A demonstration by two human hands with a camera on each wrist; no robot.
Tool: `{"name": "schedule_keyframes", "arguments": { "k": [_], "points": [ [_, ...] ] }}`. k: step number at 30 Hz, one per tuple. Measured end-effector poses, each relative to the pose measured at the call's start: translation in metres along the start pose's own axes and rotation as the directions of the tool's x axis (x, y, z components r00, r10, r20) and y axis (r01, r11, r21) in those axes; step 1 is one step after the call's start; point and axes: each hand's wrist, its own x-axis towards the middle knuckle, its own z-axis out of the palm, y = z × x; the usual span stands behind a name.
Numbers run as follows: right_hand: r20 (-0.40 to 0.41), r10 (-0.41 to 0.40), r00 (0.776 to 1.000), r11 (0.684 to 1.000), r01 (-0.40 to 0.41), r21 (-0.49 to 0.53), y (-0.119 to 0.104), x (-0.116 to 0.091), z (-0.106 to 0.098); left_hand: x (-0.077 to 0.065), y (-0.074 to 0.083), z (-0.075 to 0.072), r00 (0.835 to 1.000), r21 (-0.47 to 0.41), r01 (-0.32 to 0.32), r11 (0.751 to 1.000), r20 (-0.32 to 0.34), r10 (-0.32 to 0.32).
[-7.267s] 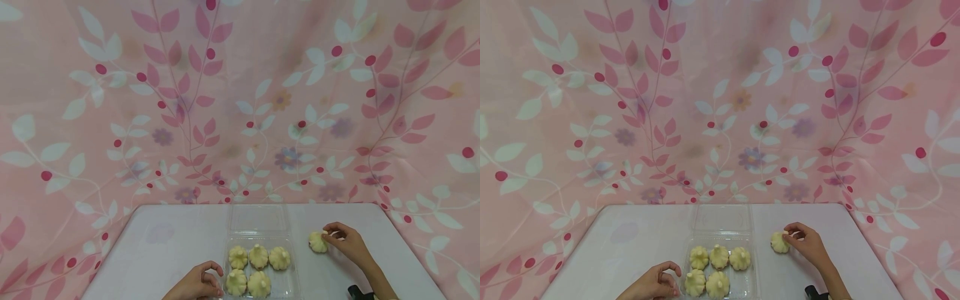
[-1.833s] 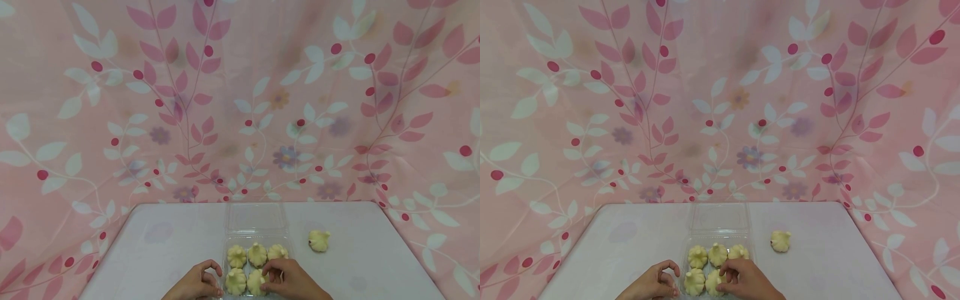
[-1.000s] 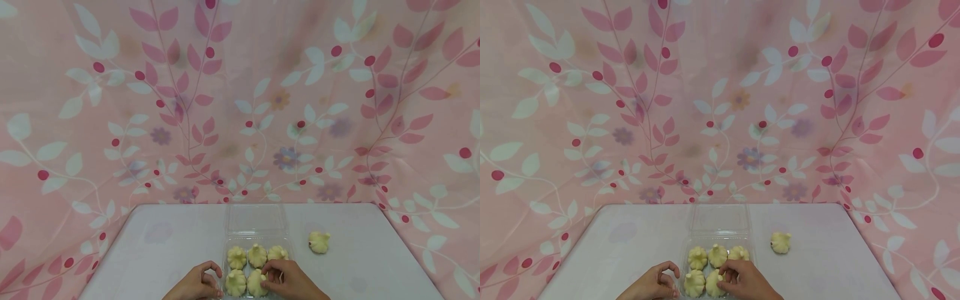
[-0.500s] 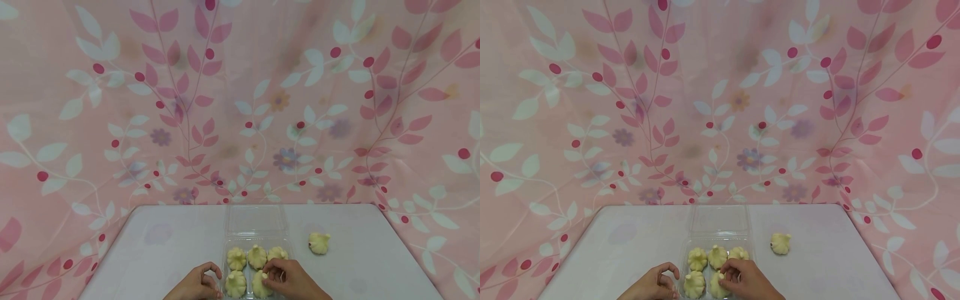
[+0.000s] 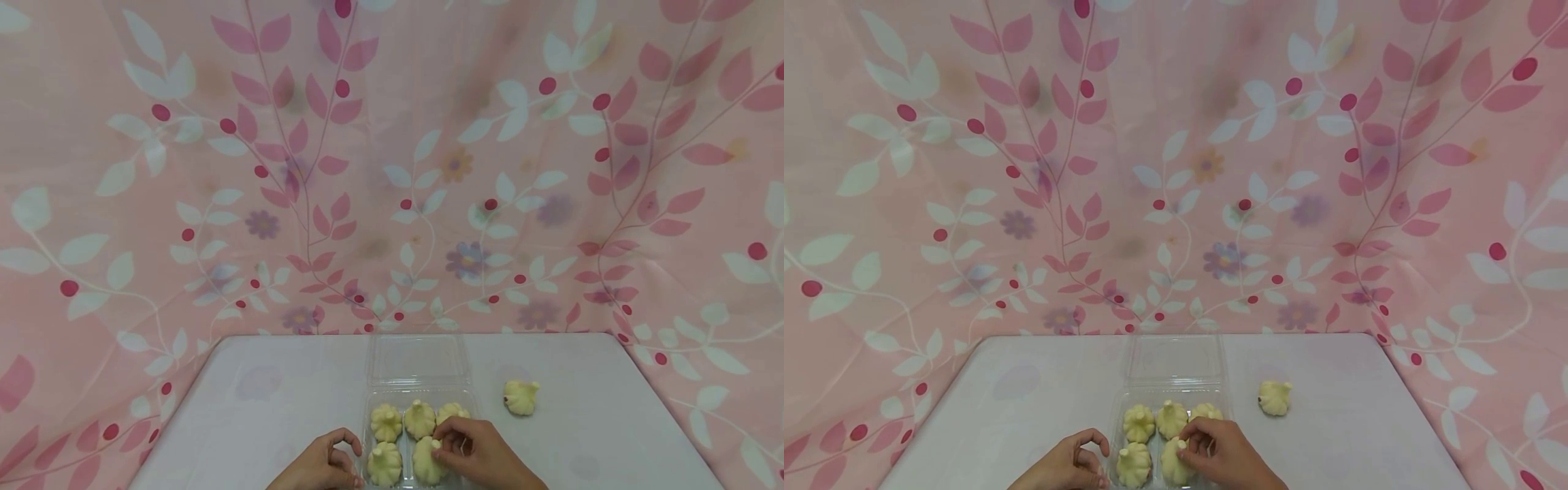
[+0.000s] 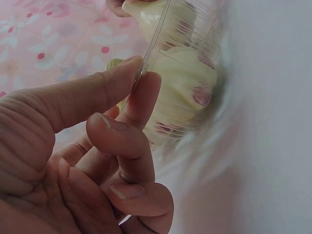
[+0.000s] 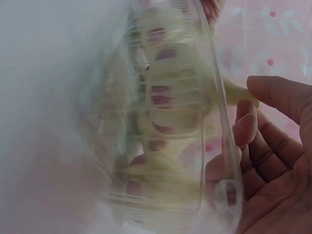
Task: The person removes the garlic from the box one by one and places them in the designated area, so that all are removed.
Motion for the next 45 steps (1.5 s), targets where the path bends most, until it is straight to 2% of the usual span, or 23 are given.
{"name": "schedule_keyframes", "arguments": {
  "k": [6, 14, 26, 40, 45],
  "points": [
    [-0.053, -0.044, 0.998, 0.999, 0.042, -0.034, -0.005, 0.001, -0.007, 0.0, 0.002, -0.001, 1.0, 0.003, -0.008, 1.0, 0.012, 0.008],
    [-0.112, -0.029, 0.993, 0.999, 0.025, -0.039, -0.009, -0.001, -0.018, 0.0, 0.004, 0.0, 1.0, 0.004, -0.01, 1.0, 0.02, 0.01],
    [-0.157, -0.131, 0.979, 0.991, 0.123, -0.059, -0.01, -0.005, -0.04, 0.0, 0.002, 0.0, 1.0, -0.015, 0.0, 1.0, 0.026, 0.001],
    [-0.2, -0.115, 0.973, 0.993, 0.117, -0.002, -0.009, -0.009, -0.06, 0.0, 0.0, -0.001, 1.0, -0.021, 0.004, 1.0, 0.023, -0.004],
    [-0.226, -0.067, 0.972, 0.998, 0.066, -0.011, -0.014, -0.011, -0.066, 0.0, 0.001, -0.001, 1.0, -0.017, 0.01, 1.0, 0.022, -0.01]
  ]
}}
